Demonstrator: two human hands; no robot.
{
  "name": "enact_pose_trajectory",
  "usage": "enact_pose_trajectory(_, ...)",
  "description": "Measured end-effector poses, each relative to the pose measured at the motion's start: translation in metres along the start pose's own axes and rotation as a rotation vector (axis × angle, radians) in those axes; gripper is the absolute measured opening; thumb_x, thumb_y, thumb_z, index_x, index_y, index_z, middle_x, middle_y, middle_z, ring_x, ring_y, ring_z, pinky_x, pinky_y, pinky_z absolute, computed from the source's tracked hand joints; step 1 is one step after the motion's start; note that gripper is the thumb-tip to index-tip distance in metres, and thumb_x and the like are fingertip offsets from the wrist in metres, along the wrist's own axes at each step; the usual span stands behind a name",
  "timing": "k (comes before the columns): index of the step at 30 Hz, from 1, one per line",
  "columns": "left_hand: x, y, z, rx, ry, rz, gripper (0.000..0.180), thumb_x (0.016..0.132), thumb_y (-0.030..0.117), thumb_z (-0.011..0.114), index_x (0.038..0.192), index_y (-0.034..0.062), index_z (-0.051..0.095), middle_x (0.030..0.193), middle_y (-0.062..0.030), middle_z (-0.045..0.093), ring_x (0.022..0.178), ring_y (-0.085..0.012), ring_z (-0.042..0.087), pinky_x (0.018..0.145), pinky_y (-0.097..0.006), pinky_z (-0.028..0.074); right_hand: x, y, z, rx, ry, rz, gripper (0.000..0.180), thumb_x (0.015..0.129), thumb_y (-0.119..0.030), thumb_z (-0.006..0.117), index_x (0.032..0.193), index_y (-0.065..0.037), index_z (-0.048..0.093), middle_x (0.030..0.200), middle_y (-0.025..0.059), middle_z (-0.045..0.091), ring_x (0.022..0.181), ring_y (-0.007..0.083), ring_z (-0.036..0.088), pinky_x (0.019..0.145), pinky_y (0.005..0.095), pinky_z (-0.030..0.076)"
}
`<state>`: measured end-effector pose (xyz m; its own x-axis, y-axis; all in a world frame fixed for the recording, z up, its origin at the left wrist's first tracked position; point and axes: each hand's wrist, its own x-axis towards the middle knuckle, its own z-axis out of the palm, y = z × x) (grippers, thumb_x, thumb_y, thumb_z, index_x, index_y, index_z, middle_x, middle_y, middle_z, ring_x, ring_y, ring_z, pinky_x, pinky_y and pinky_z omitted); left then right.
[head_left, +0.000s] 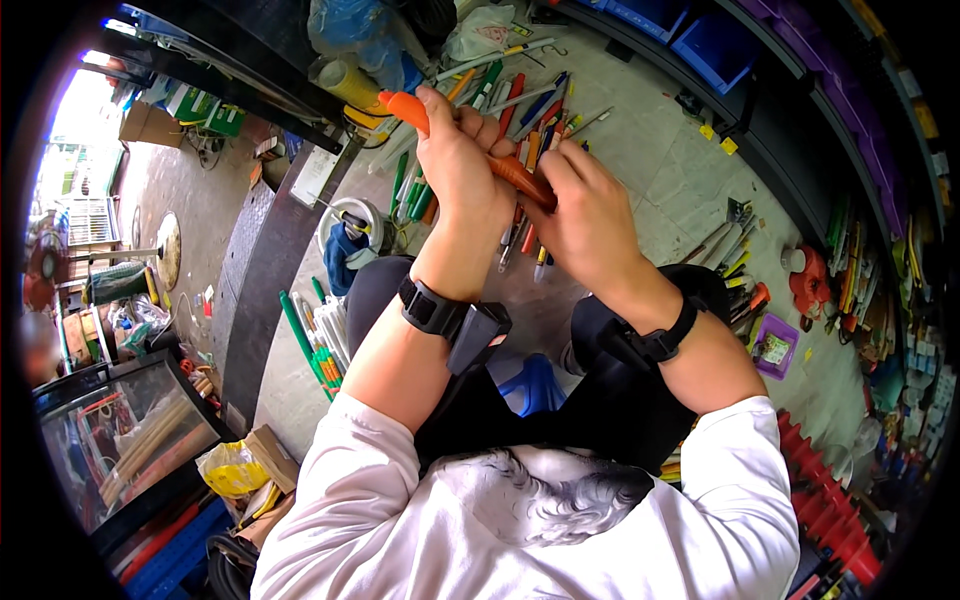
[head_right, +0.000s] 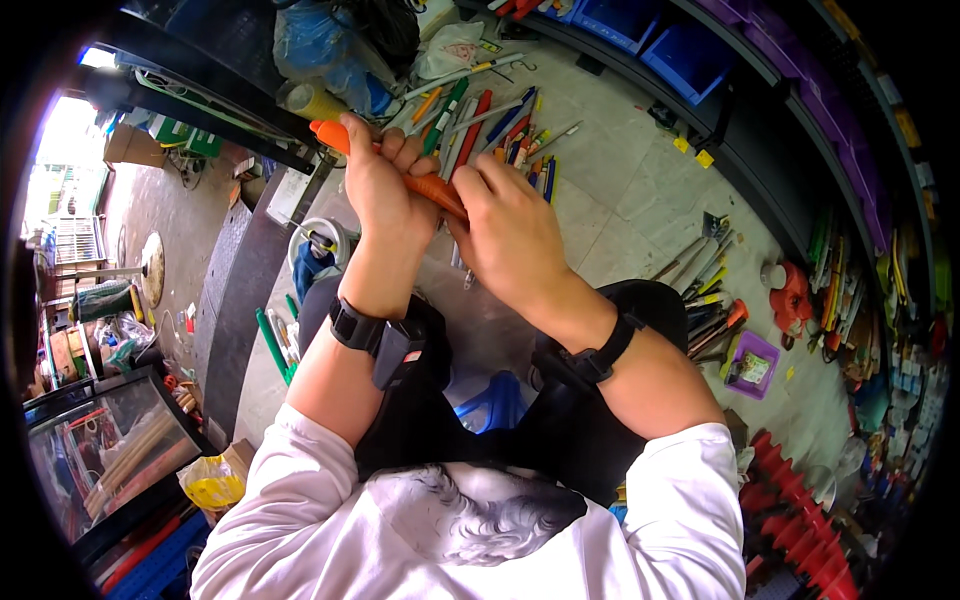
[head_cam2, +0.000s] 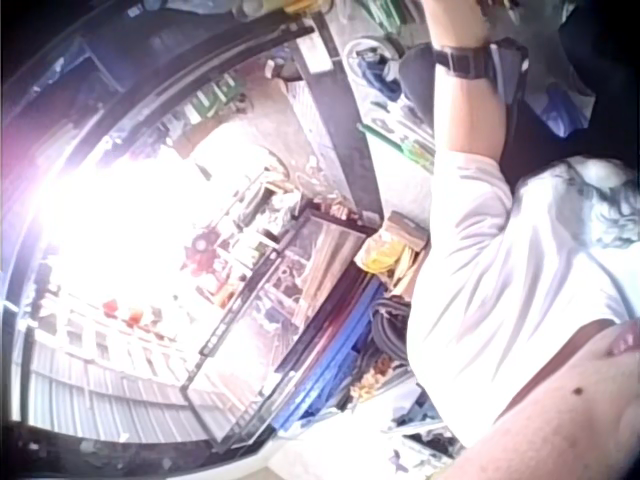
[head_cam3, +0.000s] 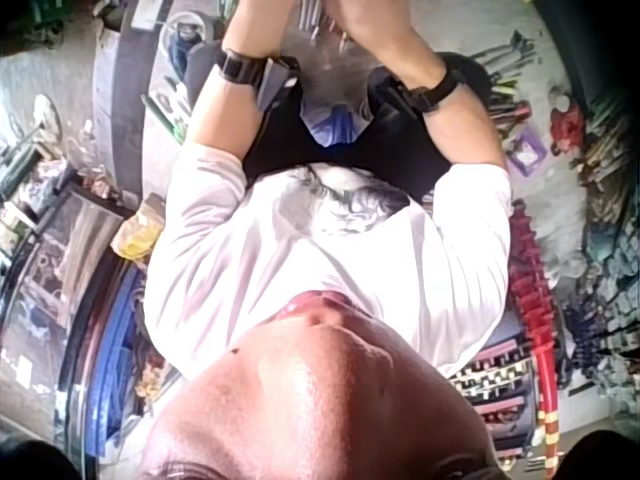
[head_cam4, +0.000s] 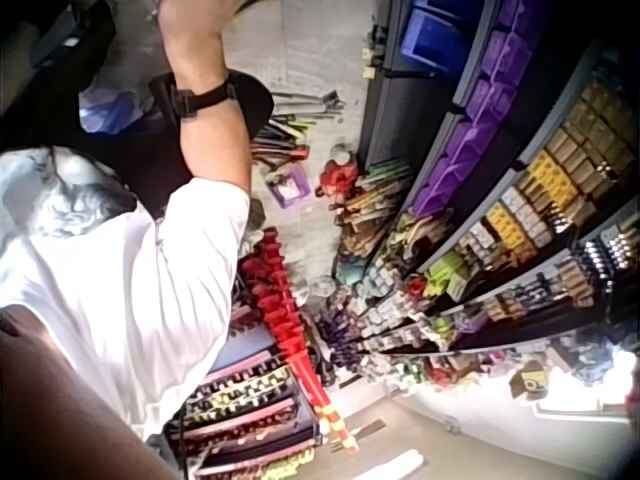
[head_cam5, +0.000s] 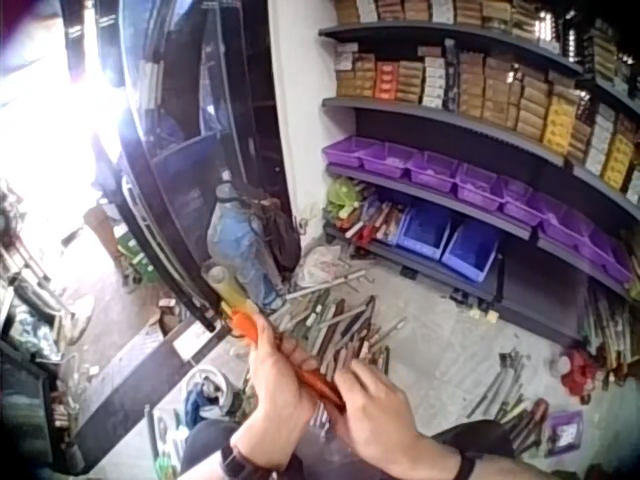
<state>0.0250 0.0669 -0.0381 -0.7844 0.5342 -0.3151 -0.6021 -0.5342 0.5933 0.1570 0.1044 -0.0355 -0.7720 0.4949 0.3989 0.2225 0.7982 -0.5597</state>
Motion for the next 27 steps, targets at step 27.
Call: enact_pose_trajectory(27, 0.027, 0.030, -0.004, 0.030, 0.212, 0.017, 0.046, 0.098, 0.056, 0.054, 0.090, 0.0123, 0.044, 0.071, 0.0009, 0.040, 0.059, -0.0123, 0.037, 0.053, -0.026, 0.035, -0.007, 0.033, 0.001, 0.104, -0.227, 0.227, 0.043, 0.098, -0.033, 0.062, 0.122, 0.001, 0.051, 0.079, 0.0199, 0.068, 0.074, 0.0366, 0.068, 0.066, 0.0431, 0.052)
